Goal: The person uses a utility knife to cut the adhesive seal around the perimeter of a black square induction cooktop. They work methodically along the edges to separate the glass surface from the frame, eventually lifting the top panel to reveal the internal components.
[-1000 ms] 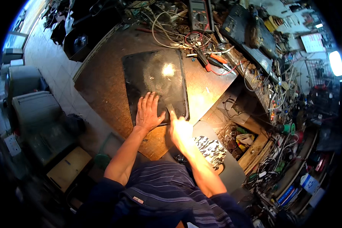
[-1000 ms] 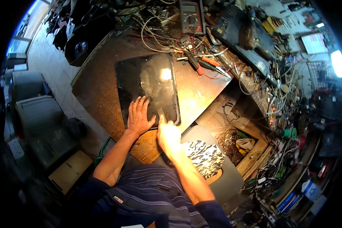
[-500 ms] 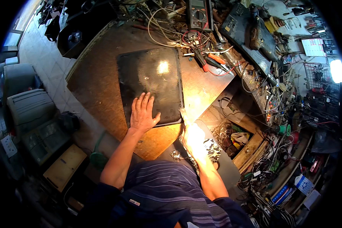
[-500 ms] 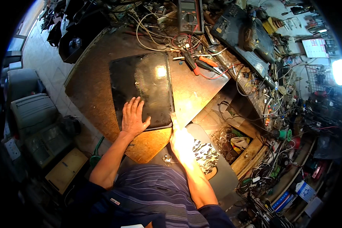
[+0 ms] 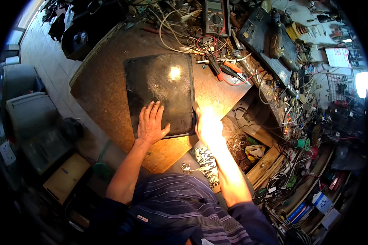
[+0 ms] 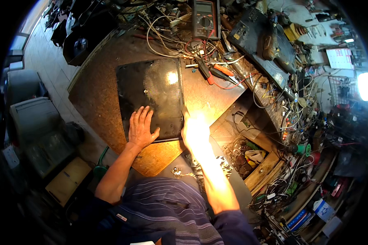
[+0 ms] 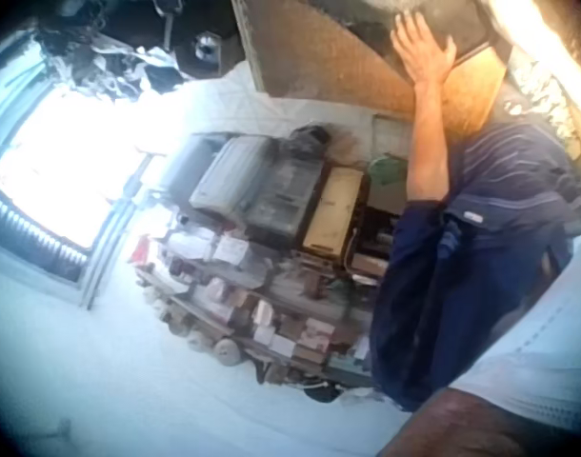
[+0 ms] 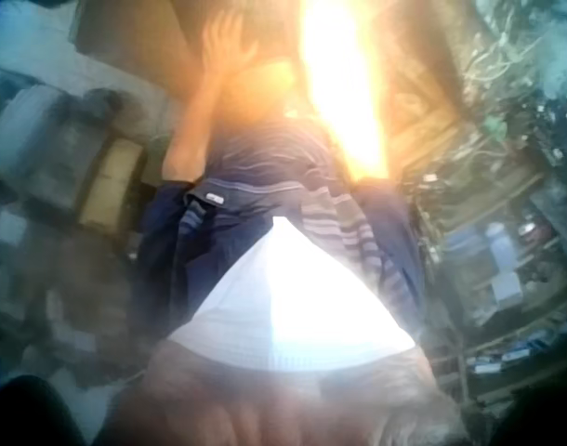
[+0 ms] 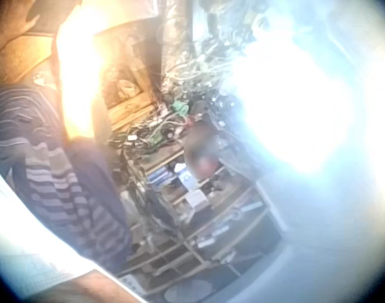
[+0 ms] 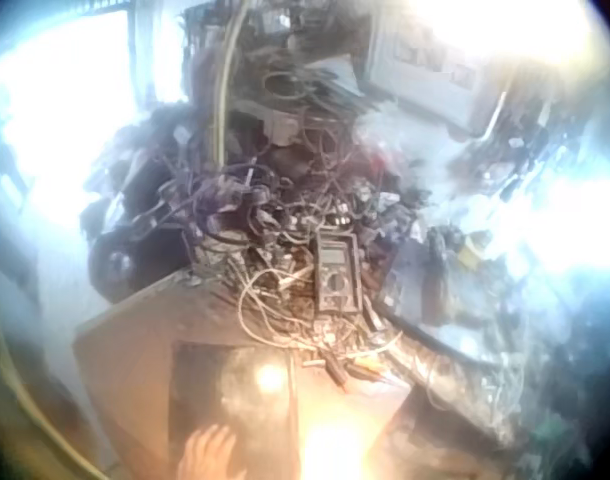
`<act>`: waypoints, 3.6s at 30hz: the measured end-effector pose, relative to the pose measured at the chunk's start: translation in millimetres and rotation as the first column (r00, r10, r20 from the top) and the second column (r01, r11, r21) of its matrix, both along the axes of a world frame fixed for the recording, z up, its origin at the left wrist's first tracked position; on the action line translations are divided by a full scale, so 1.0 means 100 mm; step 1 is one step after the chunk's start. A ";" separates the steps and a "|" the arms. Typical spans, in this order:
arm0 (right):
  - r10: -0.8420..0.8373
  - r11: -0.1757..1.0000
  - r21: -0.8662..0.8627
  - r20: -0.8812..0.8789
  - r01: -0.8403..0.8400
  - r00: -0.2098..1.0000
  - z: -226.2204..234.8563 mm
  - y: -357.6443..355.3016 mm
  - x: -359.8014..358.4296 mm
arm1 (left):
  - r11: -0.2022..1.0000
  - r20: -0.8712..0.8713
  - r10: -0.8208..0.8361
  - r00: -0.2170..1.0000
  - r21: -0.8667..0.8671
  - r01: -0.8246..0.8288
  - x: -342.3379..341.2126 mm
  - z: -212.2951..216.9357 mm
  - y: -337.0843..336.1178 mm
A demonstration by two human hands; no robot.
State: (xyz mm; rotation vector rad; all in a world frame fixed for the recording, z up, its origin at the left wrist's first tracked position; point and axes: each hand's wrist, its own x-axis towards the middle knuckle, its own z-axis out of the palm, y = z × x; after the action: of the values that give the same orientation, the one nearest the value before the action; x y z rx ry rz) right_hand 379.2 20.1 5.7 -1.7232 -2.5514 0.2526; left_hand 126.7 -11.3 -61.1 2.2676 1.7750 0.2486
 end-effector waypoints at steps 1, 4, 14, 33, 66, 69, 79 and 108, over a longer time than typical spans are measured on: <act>-0.041 0.993 -0.110 -0.031 0.037 0.999 0.06 -0.21 0.04 | 1.000 0.002 0.006 1.000 0.005 -0.006 0.00 0.00 -0.03; -0.125 0.954 -0.269 0.040 0.132 0.991 0.17 -0.62 0.07 | 0.999 -0.037 -0.023 0.999 0.025 0.024 -0.01 -0.03 -0.03; -0.229 0.972 -0.093 -0.171 0.216 0.958 0.10 0.68 -0.26 | 1.000 0.004 -0.006 1.000 -0.016 0.006 -0.03 0.02 -0.02; -0.553 0.824 -0.390 -0.400 0.411 0.731 0.32 -1.12 -0.49 | 0.994 0.145 0.022 0.989 -0.106 -0.006 -0.27 0.19 -0.29; 0.475 0.876 -0.147 0.110 -0.458 0.873 -0.12 2.82 -4.11 | 0.082 0.292 0.956 0.011 -0.232 -0.969 -0.99 -0.14 -0.67; 0.653 0.743 -0.252 0.069 -0.620 0.755 0.05 2.52 -4.02 | 0.060 0.276 0.961 -0.012 -0.252 -0.966 -0.99 -0.06 -0.68; -0.730 0.456 -0.882 -0.445 -0.114 0.520 -0.27 2.56 -3.95 | 0.076 0.265 0.964 -0.021 -0.350 -0.934 -1.03 0.06 -0.66; -0.619 0.535 -0.844 -0.370 0.028 0.693 0.46 -0.32 0.68 | 0.147 0.418 0.906 0.061 -0.176 -0.973 -1.05 0.19 -1.77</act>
State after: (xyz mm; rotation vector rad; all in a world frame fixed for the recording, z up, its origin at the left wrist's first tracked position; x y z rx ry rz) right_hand 446.8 -11.6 51.6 -1.8041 -1.5376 1.8365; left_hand 21.5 -188.0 -42.3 0.4686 2.6796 1.0602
